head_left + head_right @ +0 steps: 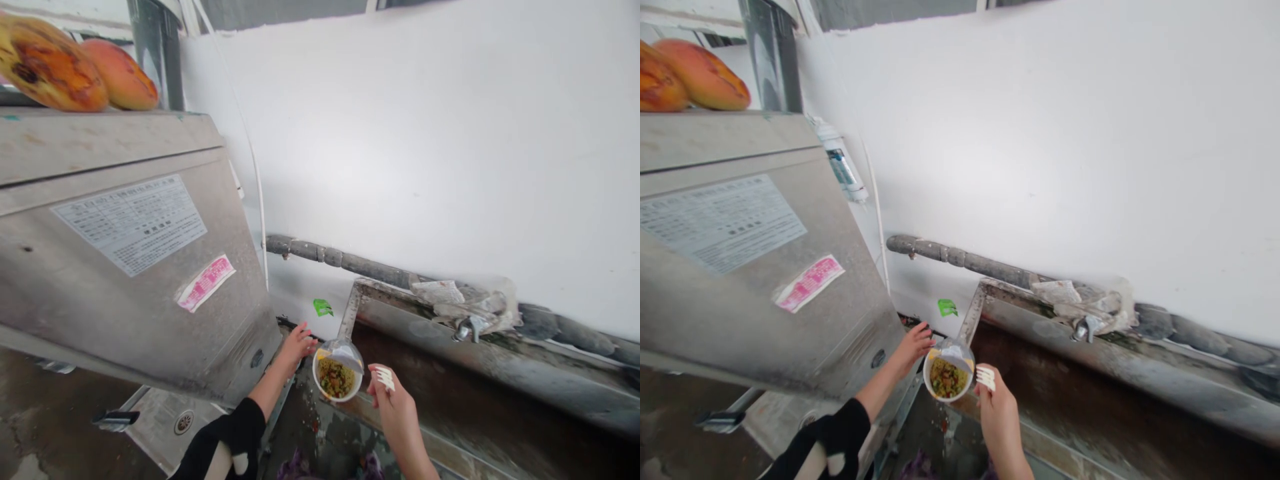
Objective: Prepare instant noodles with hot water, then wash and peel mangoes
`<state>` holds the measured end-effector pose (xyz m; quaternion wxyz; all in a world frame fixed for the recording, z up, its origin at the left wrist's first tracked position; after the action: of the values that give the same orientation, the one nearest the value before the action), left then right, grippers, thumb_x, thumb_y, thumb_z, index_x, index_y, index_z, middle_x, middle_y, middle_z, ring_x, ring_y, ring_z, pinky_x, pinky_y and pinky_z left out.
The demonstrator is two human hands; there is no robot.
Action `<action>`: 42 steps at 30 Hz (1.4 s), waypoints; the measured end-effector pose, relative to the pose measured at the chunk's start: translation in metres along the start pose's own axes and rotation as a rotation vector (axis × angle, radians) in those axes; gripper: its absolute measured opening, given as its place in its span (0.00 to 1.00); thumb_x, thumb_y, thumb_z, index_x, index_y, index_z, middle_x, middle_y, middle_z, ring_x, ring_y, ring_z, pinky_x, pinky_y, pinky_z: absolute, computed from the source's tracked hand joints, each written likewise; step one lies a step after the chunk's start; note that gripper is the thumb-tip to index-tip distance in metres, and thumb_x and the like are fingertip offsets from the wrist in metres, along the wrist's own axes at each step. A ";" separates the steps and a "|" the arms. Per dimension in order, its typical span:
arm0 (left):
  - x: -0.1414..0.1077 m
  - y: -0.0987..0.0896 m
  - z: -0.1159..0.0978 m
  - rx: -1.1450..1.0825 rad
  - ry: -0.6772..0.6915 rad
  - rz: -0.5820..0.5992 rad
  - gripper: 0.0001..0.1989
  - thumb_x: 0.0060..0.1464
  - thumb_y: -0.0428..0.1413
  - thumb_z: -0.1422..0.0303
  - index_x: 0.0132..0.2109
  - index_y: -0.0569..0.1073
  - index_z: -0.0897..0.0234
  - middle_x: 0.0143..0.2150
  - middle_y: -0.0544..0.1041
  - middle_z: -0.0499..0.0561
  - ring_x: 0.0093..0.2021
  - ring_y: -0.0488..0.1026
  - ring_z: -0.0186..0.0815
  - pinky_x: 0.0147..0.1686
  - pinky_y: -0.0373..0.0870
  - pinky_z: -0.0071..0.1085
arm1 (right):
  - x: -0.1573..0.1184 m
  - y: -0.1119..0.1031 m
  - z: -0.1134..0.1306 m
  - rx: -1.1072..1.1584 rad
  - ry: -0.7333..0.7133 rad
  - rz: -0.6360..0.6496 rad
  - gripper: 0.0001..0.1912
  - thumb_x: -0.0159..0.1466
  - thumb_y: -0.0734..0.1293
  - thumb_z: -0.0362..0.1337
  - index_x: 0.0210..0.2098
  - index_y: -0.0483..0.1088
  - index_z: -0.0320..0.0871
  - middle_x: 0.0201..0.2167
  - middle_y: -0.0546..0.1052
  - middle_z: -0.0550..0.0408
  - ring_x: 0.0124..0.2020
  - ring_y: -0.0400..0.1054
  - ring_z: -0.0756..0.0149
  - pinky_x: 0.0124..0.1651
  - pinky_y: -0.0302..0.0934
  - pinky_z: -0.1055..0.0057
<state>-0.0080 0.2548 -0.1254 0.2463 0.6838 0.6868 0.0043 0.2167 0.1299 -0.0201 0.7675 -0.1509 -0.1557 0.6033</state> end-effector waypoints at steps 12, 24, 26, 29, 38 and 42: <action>-0.086 0.037 0.031 0.330 0.293 0.406 0.49 0.30 0.64 0.78 0.61 0.51 0.62 0.59 0.61 0.59 0.59 0.55 0.49 0.59 0.46 0.45 | 0.012 0.005 0.024 -0.136 -0.262 -0.023 0.16 0.63 0.54 0.41 0.43 0.68 0.43 0.44 0.69 0.47 0.46 0.63 0.59 0.51 0.57 0.62; -0.087 0.055 0.024 0.429 0.427 0.214 0.45 0.34 0.65 0.72 0.59 0.52 0.61 0.57 0.63 0.59 0.57 0.57 0.49 0.57 0.50 0.46 | 0.019 0.017 -0.013 0.063 -0.118 -0.028 0.19 0.60 0.57 0.45 0.45 0.67 0.41 0.46 0.71 0.46 0.48 0.64 0.56 0.54 0.55 0.59; -0.091 0.061 0.021 0.436 0.457 0.191 0.45 0.34 0.65 0.71 0.59 0.52 0.59 0.58 0.62 0.58 0.58 0.56 0.49 0.58 0.50 0.45 | 0.023 0.010 -0.006 0.061 -0.140 -0.061 0.19 0.59 0.57 0.46 0.43 0.67 0.41 0.44 0.71 0.45 0.47 0.64 0.56 0.53 0.55 0.59; -0.097 0.075 0.013 0.403 0.461 0.232 0.48 0.33 0.66 0.69 0.59 0.50 0.57 0.60 0.59 0.57 0.60 0.54 0.48 0.59 0.47 0.44 | 0.030 -0.007 0.000 0.067 -0.091 -0.103 0.21 0.58 0.57 0.49 0.42 0.66 0.40 0.42 0.72 0.45 0.45 0.65 0.54 0.51 0.57 0.59; -0.093 0.110 0.000 -0.003 0.127 0.392 0.31 0.40 0.55 0.45 0.46 0.65 0.61 0.64 0.50 0.57 0.60 0.53 0.52 0.53 0.56 0.43 | 0.046 -0.048 0.005 0.079 0.002 -0.057 0.22 0.59 0.57 0.52 0.38 0.67 0.40 0.35 0.75 0.49 0.38 0.67 0.55 0.42 0.59 0.65; -0.091 0.136 0.007 -0.001 0.003 0.461 0.35 0.40 0.57 0.47 0.53 0.60 0.58 0.62 0.56 0.58 0.56 0.60 0.53 0.48 0.60 0.45 | 0.053 -0.063 0.014 -0.002 -0.036 0.001 0.18 0.59 0.56 0.49 0.33 0.67 0.42 0.30 0.75 0.52 0.33 0.68 0.57 0.38 0.60 0.67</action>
<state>0.1169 0.1756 -0.0548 0.2382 0.8224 0.5129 0.0618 0.2783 0.1682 0.0224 0.7641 -0.1408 -0.1698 0.6062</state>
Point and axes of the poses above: each hand's wrist, its own x-axis towards the middle knuckle, its own y-axis out of the palm, z = x × y, the point moved 10 cm from there along x, towards the middle knuckle
